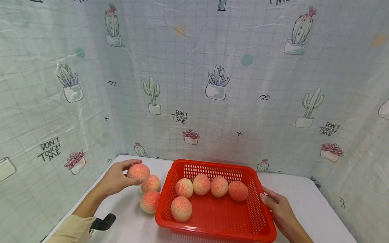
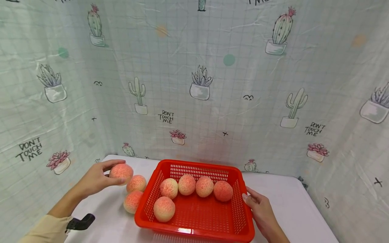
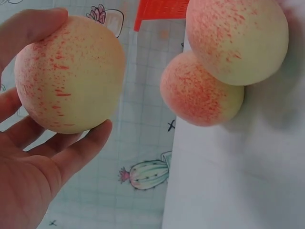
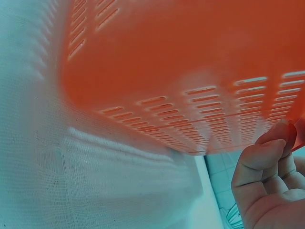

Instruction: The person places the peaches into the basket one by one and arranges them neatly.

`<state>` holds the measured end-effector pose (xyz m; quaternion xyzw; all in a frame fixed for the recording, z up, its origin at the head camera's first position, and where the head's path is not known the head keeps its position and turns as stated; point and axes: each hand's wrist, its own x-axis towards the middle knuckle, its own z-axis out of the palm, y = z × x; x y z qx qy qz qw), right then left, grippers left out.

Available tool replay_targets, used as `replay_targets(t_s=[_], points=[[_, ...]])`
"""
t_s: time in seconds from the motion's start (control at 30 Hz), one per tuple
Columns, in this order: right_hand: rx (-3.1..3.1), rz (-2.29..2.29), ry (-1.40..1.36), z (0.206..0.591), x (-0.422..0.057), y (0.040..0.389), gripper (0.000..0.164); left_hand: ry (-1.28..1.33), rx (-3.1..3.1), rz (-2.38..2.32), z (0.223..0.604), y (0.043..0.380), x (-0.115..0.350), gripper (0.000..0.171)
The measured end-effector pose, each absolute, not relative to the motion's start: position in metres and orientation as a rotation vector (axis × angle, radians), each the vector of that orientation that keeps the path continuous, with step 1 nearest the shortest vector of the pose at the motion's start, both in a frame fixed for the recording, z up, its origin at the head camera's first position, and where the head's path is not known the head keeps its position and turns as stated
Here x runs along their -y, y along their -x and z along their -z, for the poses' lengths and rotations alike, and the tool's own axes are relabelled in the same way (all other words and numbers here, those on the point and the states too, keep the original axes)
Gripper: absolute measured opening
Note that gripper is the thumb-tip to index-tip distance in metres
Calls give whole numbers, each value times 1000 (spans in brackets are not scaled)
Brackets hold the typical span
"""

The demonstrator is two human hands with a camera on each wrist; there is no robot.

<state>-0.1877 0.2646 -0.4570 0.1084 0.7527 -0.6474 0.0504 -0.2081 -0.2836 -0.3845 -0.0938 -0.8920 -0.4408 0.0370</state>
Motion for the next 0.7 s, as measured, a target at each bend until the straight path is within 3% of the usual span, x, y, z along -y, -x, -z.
replay_targets(t_s=[0.37, 0.7], points=[[-2285, 1969, -319, 458, -262, 185, 66, 489, 2758, 1416, 378, 213, 265, 74], [-2277, 1985, -319, 459, -263, 186, 67, 706, 2754, 1433, 367, 221, 244, 62]])
